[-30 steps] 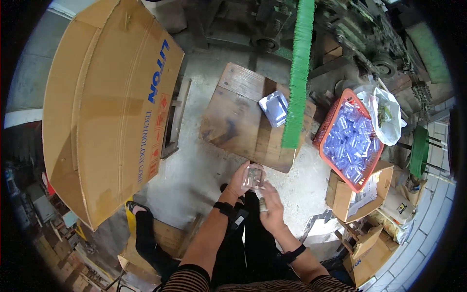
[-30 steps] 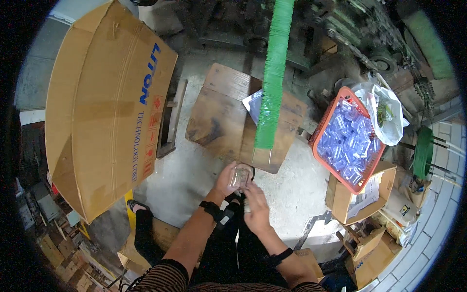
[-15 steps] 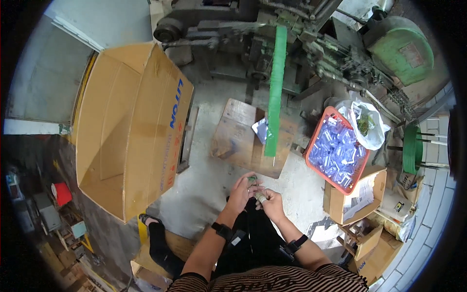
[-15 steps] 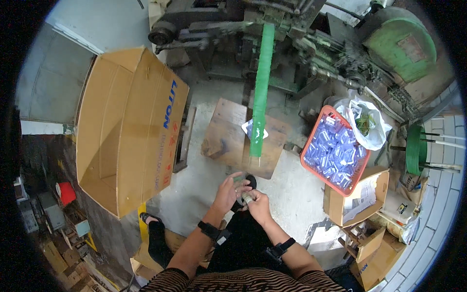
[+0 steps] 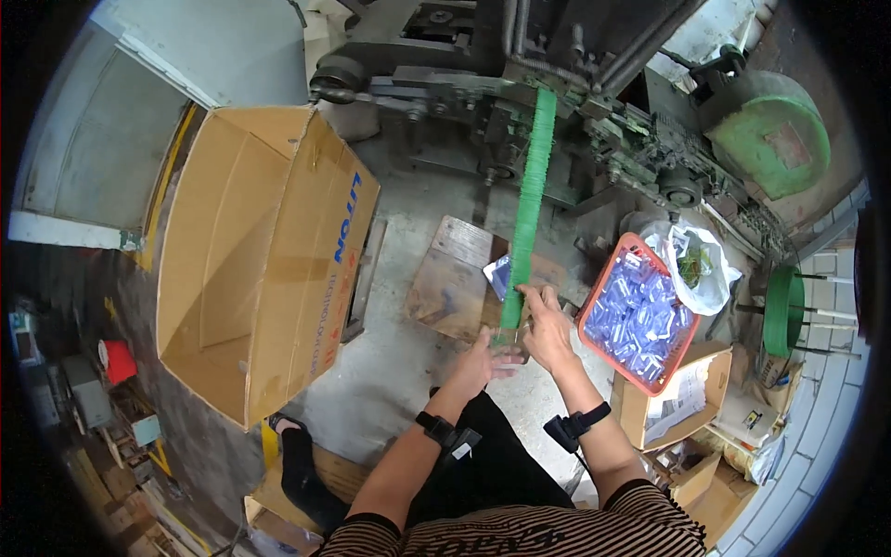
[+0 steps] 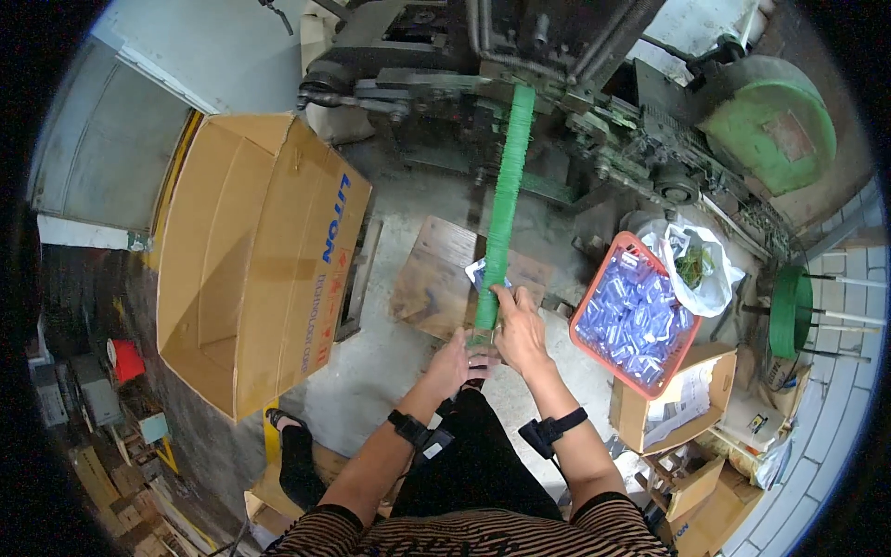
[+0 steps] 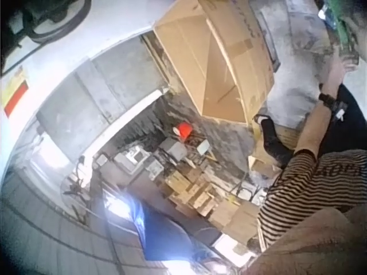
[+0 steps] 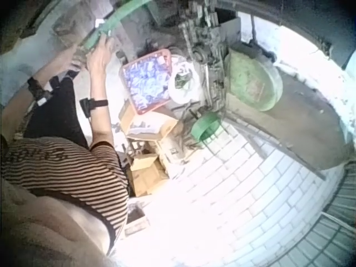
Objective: Packaging industrial electronic components into carrier strips and placing them into a shipping box.
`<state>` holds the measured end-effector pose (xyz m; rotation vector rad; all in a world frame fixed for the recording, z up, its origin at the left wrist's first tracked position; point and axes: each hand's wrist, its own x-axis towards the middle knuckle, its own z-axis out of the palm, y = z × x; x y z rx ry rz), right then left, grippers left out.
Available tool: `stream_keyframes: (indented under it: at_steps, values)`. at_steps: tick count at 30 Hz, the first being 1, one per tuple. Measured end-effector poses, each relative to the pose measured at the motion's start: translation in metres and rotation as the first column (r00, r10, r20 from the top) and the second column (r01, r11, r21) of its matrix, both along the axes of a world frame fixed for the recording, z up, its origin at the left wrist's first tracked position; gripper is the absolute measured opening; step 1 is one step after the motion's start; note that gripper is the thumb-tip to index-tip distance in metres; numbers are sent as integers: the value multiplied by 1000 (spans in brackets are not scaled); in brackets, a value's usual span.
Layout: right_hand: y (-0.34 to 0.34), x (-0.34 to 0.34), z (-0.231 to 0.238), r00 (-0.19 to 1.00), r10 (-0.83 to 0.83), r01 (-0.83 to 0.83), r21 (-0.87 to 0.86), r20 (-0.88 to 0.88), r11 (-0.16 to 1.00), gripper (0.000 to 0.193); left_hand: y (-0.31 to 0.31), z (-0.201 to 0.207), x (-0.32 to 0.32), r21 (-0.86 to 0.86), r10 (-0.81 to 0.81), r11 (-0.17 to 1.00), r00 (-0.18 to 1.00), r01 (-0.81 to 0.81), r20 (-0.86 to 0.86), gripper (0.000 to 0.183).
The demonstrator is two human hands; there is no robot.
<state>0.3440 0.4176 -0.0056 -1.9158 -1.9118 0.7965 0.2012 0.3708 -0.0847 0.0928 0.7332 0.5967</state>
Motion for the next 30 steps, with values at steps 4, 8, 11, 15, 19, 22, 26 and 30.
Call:
stream_keyframes:
  at_steps: [4, 8, 11, 15, 19, 22, 26, 30]
  values:
    - [-10, -2, 3, 999, 36, -36, -81, 1, 996, 41, 13, 7, 13, -28, 71, 997, 997, -72, -16, 53]
    - [-19, 0, 3, 965, -108, 107, -18, -241, 994, 32, 18, 15, 19, -56, 57, 996, 990, -64, -126, 43]
    - [-15, 2, 3, 926, -215, 207, -59, -311, 977, 31, 21, 16, 20, -50, 47, 997, 994, -52, -100, 44]
    - [-21, 7, -9, 970, 3, 0, 13, -241, 1000, 33, 26, 20, 21, -65, 63, 995, 986, -74, -156, 43]
    - [-19, 3, 6, 950, -129, 157, 78, -283, 984, 38, 28, 21, 19, -5, 83, 996, 987, -84, -140, 42]
    - [-6, 5, 0, 978, -114, 137, 127, -175, 982, 39, 28, 20, 19, 17, 92, 996, 991, -91, -98, 43]
    - [-9, 3, -4, 999, -26, 28, 61, -38, 998, 32, 30, 15, 17, -33, 84, 995, 981, -91, -176, 43]
    - [-14, 9, -24, 948, -129, 141, 23, -290, 990, 24, 26, 16, 17, -58, 42, 997, 982, -54, -185, 42]
